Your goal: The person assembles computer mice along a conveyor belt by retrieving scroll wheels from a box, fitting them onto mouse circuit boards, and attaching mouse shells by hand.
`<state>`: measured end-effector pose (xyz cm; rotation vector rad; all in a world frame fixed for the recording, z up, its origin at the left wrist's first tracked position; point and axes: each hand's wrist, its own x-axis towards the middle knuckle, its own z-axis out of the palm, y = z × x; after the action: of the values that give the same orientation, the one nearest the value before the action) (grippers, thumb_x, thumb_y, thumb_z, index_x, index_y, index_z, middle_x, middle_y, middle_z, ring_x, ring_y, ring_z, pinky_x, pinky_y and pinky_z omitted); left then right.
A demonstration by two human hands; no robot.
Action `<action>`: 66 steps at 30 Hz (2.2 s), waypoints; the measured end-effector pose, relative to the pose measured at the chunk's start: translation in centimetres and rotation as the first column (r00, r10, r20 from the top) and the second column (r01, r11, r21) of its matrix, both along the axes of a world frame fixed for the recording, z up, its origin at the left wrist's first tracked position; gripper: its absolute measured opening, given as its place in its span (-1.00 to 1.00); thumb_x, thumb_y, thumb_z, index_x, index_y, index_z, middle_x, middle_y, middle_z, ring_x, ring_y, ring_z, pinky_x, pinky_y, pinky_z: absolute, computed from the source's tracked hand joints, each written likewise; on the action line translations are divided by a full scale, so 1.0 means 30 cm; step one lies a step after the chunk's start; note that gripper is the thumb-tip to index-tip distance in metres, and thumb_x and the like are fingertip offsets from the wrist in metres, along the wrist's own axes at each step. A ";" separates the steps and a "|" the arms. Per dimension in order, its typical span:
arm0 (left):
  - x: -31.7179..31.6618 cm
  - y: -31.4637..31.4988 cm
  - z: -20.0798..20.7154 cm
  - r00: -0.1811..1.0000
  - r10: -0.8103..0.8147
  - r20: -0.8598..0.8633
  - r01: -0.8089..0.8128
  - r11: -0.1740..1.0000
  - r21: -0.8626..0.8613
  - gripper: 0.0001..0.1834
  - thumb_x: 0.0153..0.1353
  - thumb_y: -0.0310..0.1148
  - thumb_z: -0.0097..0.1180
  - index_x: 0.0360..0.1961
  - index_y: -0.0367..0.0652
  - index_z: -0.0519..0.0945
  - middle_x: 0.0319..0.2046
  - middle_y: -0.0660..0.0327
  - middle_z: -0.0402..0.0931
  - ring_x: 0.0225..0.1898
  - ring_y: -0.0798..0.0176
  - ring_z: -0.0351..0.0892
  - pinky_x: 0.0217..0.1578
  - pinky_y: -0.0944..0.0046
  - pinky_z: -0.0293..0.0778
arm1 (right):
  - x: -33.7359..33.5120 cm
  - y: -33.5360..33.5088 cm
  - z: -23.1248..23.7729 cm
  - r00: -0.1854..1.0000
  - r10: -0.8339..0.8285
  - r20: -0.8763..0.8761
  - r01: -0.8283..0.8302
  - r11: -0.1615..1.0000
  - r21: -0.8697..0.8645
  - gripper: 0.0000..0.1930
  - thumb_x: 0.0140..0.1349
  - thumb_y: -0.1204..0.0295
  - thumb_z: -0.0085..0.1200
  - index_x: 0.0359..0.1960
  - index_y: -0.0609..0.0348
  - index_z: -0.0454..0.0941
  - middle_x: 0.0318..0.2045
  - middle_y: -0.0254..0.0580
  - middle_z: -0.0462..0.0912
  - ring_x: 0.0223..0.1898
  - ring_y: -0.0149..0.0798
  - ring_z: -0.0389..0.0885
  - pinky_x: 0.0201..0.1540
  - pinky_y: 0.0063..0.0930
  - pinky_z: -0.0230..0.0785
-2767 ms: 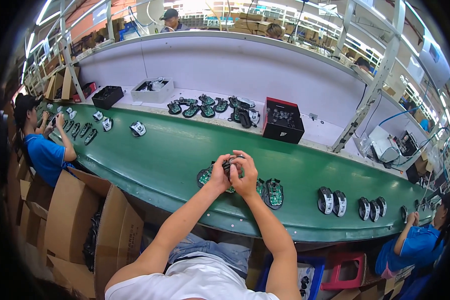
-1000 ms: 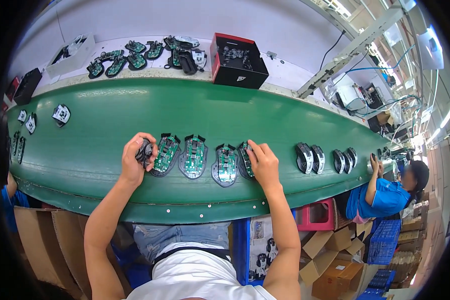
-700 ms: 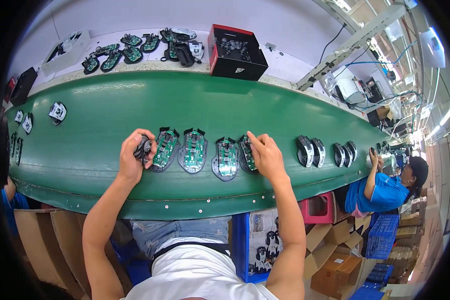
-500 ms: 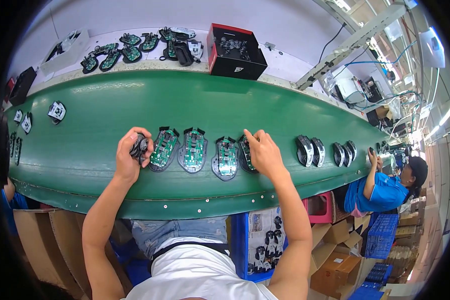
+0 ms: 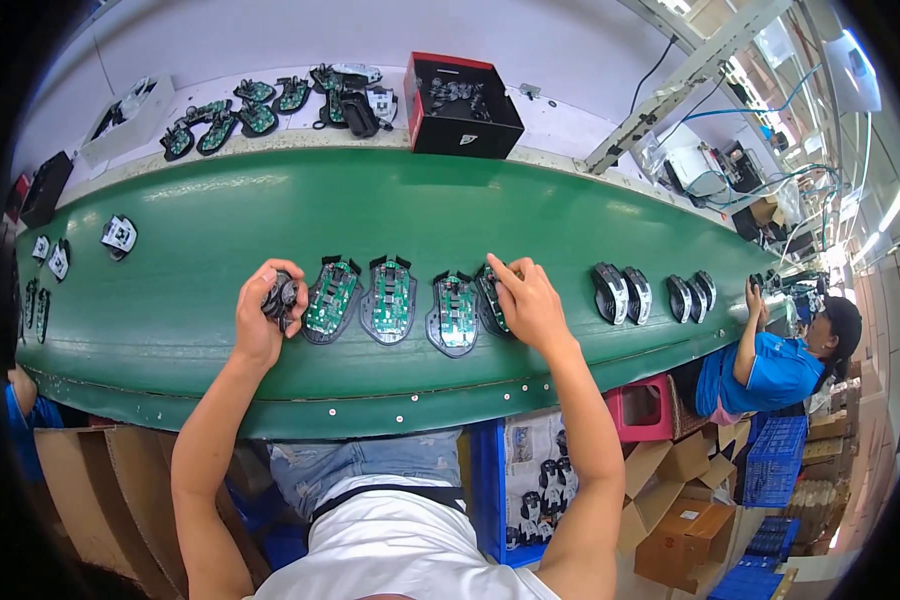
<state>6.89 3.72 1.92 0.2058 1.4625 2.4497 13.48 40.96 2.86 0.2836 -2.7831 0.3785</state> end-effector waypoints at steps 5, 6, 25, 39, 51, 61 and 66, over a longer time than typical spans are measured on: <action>0.004 -0.028 0.006 0.997 -0.082 -0.006 0.083 0.996 0.015 -0.61 0.35 -0.12 -0.10 -0.13 -0.26 0.51 -0.54 0.14 0.51 -0.58 0.42 0.40 -0.72 0.44 0.24 | -0.046 -0.102 0.101 0.999 0.004 -0.051 -0.018 0.962 -0.274 -0.58 0.19 0.57 0.11 0.13 0.11 0.56 -0.17 -0.08 0.55 -0.22 -0.11 0.58 -0.16 -0.28 0.48; 0.007 -0.035 0.001 0.994 -0.110 -0.018 0.111 0.994 0.008 -0.59 0.34 -0.09 -0.09 -0.08 -0.26 0.51 -0.54 0.13 0.53 -0.61 0.42 0.40 -0.73 0.45 0.23 | -0.048 -0.154 0.128 0.996 0.075 -0.038 -0.084 0.914 -0.396 -0.59 0.18 0.56 0.13 0.11 0.12 0.58 -0.16 -0.08 0.58 -0.25 -0.14 0.60 -0.17 -0.31 0.49; 0.055 0.026 0.009 0.990 0.003 -0.142 -0.014 0.997 -0.079 -0.73 0.40 -0.23 -0.13 -0.29 -0.20 0.50 -0.57 0.35 0.43 -0.67 0.56 0.26 -0.71 0.46 0.13 | -0.007 -0.696 0.052 0.957 0.238 -0.166 -0.290 0.749 -0.596 -0.60 0.00 0.45 0.41 -0.10 0.17 0.56 -0.17 -0.15 0.61 -0.32 -0.19 0.65 -0.29 -0.36 0.53; 0.060 0.008 0.001 0.995 -0.080 -0.066 0.075 0.995 -0.071 -0.79 0.41 -0.26 -0.05 -0.25 -0.18 0.48 -0.61 0.29 0.43 -0.60 0.53 0.31 -0.63 0.48 0.18 | 0.054 -0.479 0.035 0.991 -0.056 -0.123 -0.073 0.542 -0.837 -0.70 0.04 0.60 0.39 -0.21 0.27 0.54 -0.40 -0.18 0.70 -0.45 -0.43 0.65 -0.34 -0.56 0.51; 0.043 0.024 -0.004 0.994 -0.074 -0.084 0.065 0.993 -0.102 -0.80 0.39 -0.27 -0.04 -0.26 -0.19 0.49 -0.61 0.29 0.44 -0.61 0.54 0.31 -0.65 0.46 0.14 | 0.026 -0.166 -0.019 0.985 -0.103 -0.140 0.075 0.978 -0.196 -0.65 0.15 0.55 0.30 0.01 0.18 0.63 -0.40 -0.18 0.59 -0.49 -0.28 0.58 -0.38 -0.42 0.46; 0.044 0.022 -0.018 0.996 -0.050 -0.075 0.045 0.997 -0.066 -0.79 0.40 -0.25 -0.03 -0.24 -0.19 0.49 -0.60 0.28 0.46 -0.62 0.55 0.29 -0.68 0.49 0.11 | 0.011 -0.144 -0.066 0.986 -0.065 -0.152 0.052 0.995 -0.089 -0.65 0.21 0.52 0.23 0.06 0.25 0.57 -0.29 -0.10 0.54 -0.37 -0.14 0.59 -0.31 -0.31 0.48; 0.041 0.016 -0.007 0.996 -0.050 -0.080 0.043 0.996 -0.081 -0.78 0.40 -0.25 -0.04 -0.24 -0.20 0.49 -0.60 0.27 0.46 -0.65 0.56 0.26 -0.70 0.50 0.09 | 0.009 -0.122 -0.038 0.999 -0.022 -0.041 0.021 1.000 -0.018 -0.61 0.31 0.56 0.05 0.19 0.25 0.50 -0.18 -0.01 0.48 -0.21 -0.01 0.54 -0.16 -0.16 0.45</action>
<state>8.12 4.21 1.72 0.3233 1.5666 2.3674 13.76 37.30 1.71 0.2545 -2.7391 0.3873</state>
